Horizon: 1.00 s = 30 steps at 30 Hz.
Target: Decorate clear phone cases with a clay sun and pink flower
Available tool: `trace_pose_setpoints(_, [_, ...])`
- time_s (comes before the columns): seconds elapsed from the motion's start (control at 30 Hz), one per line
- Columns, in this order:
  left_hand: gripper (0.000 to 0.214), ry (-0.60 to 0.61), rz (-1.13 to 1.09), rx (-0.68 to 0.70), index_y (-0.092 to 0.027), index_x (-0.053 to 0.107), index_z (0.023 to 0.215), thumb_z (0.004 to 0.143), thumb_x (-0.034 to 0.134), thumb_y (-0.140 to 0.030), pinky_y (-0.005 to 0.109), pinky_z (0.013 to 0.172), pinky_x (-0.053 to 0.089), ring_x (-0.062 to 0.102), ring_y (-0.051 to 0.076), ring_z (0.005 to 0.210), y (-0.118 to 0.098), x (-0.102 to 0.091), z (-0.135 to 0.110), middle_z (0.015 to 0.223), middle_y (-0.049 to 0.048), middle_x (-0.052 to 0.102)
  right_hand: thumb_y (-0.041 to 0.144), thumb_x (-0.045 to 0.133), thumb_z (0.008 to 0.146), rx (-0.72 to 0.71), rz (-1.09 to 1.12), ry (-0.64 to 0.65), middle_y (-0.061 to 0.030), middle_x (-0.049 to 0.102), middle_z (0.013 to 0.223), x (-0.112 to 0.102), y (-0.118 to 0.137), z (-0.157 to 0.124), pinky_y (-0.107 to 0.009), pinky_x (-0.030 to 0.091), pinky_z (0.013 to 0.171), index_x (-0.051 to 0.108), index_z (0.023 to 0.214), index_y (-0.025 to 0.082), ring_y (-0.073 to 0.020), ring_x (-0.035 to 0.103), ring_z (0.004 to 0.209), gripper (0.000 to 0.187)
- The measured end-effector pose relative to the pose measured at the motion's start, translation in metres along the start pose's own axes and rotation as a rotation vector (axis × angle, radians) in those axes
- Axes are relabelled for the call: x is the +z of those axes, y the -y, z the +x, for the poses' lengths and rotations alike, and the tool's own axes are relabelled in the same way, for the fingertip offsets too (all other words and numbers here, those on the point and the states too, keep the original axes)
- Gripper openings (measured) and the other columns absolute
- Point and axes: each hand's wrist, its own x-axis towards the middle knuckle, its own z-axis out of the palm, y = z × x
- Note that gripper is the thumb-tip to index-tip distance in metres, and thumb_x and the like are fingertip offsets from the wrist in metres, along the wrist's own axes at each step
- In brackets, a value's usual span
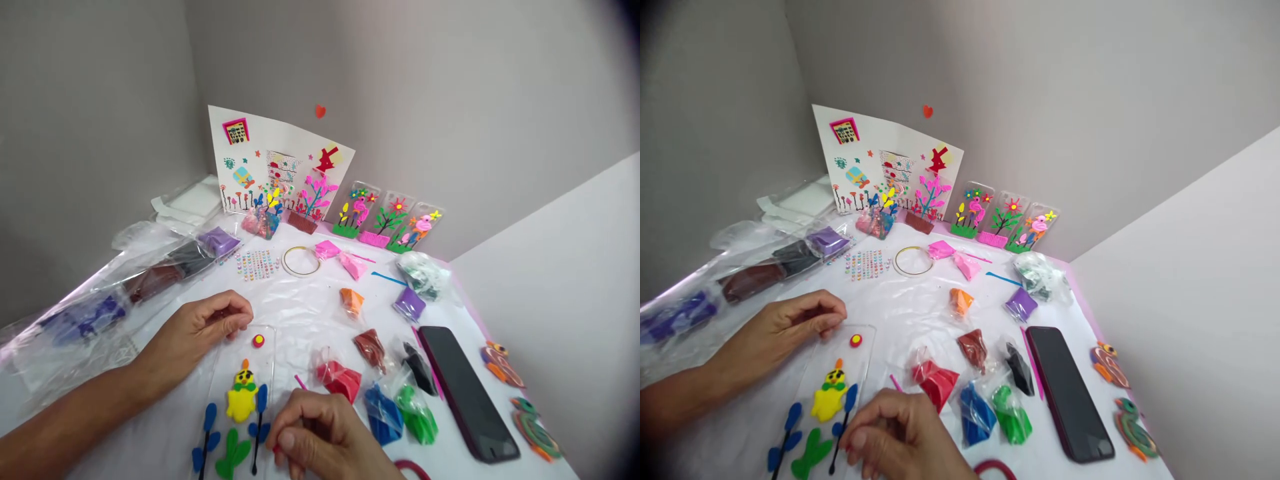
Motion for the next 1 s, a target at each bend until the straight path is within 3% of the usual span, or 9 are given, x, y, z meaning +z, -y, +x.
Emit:
trace_pose_setpoints(0.1, [0.025, 0.038, -0.046, -0.047, -0.031, 0.076, 0.085, 0.084, 0.07, -0.055, 0.025, 0.072, 0.051, 0.067, 0.021, 0.079, 0.009, 0.0, 0.001, 0.083, -0.0007, 0.073, 0.073, 0.079, 0.077, 0.012, 0.017, 0.001, -0.0015, 0.06, 0.073, -0.002, -0.002, 0.001, -0.022, 0.038, 0.057, 0.076, 0.084, 0.018, -0.0076, 0.047, 0.057, 0.055])
trace_pose_setpoints(0.23, [0.028, 0.044, -0.03, -0.058, -0.031, 0.076, 0.086, 0.083, 0.071, -0.059, 0.025, 0.07, 0.053, 0.07, 0.021, 0.08, 0.015, 0.001, 0.0, 0.085, -0.001, 0.075, 0.071, 0.077, 0.081, 0.007, 0.027, 0.002, -0.0025, 0.061, 0.074, -0.004, -0.004, -0.001, -0.022, 0.038, 0.057, 0.078, 0.086, 0.02, -0.0092, 0.049, 0.06, 0.051])
trace_pose_setpoints(0.4, [0.035, -0.02, 0.181, 0.109, -0.027, 0.069, 0.072, 0.093, 0.063, -0.054, 0.024, 0.062, 0.046, 0.06, 0.016, 0.065, 0.01, 0.0, -0.002, 0.069, -0.0029, 0.065, 0.067, 0.078, 0.084, 0.018, 0.046, 0.006, -0.0017, 0.061, 0.075, -0.005, -0.006, -0.002, -0.02, 0.039, 0.057, 0.079, 0.09, 0.018, -0.0075, 0.048, 0.059, 0.049])
trace_pose_setpoints(0.53, [0.025, 0.069, 0.258, 0.192, -0.031, 0.074, 0.083, 0.099, 0.06, -0.045, 0.022, 0.074, 0.05, 0.066, 0.016, 0.08, 0.009, -0.007, -0.002, 0.083, -0.0044, 0.07, 0.068, 0.077, 0.083, 0.008, 0.048, 0.006, -0.0013, 0.06, 0.074, -0.004, -0.005, -0.002, -0.018, 0.038, 0.056, 0.076, 0.089, 0.015, -0.0056, 0.047, 0.059, 0.054])
trace_pose_setpoints(0.67, [0.015, 0.066, 0.196, 0.153, -0.038, 0.076, 0.098, 0.097, 0.062, -0.045, 0.02, 0.085, 0.052, 0.071, 0.016, 0.094, 0.011, -0.012, -0.001, 0.1, -0.0073, 0.075, 0.069, 0.078, 0.082, 0.006, 0.034, -0.004, -0.0008, 0.059, 0.073, -0.002, -0.004, -0.002, -0.017, 0.036, 0.056, 0.076, 0.087, 0.014, -0.0049, 0.047, 0.059, 0.056])
trace_pose_setpoints(0.8, [0.014, 0.066, 0.238, 0.177, -0.038, 0.075, 0.099, 0.097, 0.063, -0.044, 0.021, 0.084, 0.053, 0.071, 0.017, 0.094, 0.016, -0.016, 0.0, 0.1, -0.0074, 0.076, 0.066, 0.077, 0.085, 0.002, 0.039, 0.001, -0.0005, 0.059, 0.073, -0.003, -0.006, -0.003, -0.017, 0.036, 0.056, 0.078, 0.09, 0.014, -0.0044, 0.046, 0.059, 0.052])
trace_pose_setpoints(1.0, [0.017, 0.123, 0.393, 0.35, -0.038, 0.077, 0.101, 0.101, 0.06, -0.04, 0.027, 0.091, 0.051, 0.066, 0.019, 0.101, 0.028, -0.022, 0.001, 0.103, -0.0046, 0.073, 0.063, 0.077, 0.086, -0.008, 0.049, 0.02, -0.001, 0.06, 0.075, -0.004, -0.009, -0.003, -0.017, 0.035, 0.056, 0.079, 0.092, 0.015, -0.0045, 0.047, 0.06, 0.049])
